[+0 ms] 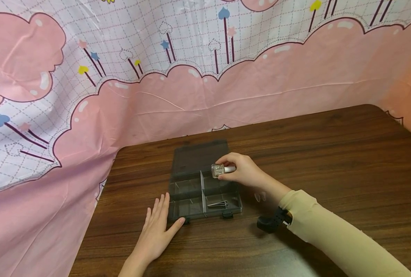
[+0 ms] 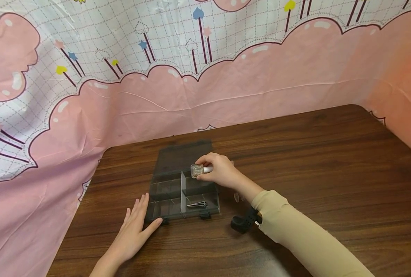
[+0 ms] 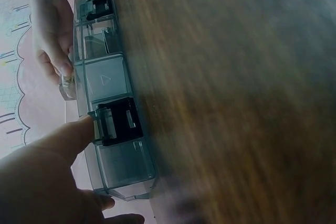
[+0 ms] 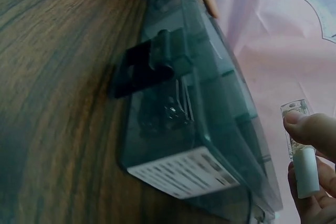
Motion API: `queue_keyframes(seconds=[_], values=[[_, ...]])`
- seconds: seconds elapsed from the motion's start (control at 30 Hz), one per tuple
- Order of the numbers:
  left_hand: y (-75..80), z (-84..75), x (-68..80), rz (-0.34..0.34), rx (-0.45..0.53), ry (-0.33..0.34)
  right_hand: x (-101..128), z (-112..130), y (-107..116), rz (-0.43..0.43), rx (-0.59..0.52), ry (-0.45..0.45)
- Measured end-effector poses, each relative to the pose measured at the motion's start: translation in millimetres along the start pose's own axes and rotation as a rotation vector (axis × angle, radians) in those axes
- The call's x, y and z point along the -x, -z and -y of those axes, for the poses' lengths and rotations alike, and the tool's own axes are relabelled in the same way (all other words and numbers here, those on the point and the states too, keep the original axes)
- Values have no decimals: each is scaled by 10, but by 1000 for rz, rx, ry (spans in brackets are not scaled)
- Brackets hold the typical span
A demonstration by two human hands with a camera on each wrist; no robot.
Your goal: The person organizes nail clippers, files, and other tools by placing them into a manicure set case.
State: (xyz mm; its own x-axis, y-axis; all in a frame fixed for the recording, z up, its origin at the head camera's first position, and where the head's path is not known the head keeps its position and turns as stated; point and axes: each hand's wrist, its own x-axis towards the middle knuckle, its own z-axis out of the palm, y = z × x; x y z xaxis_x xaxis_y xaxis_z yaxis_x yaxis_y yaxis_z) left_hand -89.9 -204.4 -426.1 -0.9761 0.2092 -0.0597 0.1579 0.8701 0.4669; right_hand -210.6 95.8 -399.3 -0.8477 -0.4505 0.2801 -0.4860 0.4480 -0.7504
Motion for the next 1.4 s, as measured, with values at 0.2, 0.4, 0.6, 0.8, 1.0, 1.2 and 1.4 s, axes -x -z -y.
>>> queue_keyframes(seconds=[0.2, 0.4, 0.6, 0.8, 1.0, 1.2, 1.4], values=[[2, -2, -8, -6, -10, -1, -28, -4, -105, 25, 31, 13], [5, -2, -6, -15, -10, -8, -50, 6, -169, 58, 45, 44], [7, 0, -8, -6, -3, -8, -77, -2, -191, 78, 91, 54], [4, 5, -17, -1, 0, -9, -107, -1, -199, 102, 147, 114], [-8, 21, -17, -1, 3, -10, -123, 8, -209, 135, 131, 107], [-14, 23, -14, -3, 3, -9, -146, 0, -225, 163, 208, 136], [-14, 19, -10, -1, -1, -6, -173, -13, -247, 195, 298, 148]])
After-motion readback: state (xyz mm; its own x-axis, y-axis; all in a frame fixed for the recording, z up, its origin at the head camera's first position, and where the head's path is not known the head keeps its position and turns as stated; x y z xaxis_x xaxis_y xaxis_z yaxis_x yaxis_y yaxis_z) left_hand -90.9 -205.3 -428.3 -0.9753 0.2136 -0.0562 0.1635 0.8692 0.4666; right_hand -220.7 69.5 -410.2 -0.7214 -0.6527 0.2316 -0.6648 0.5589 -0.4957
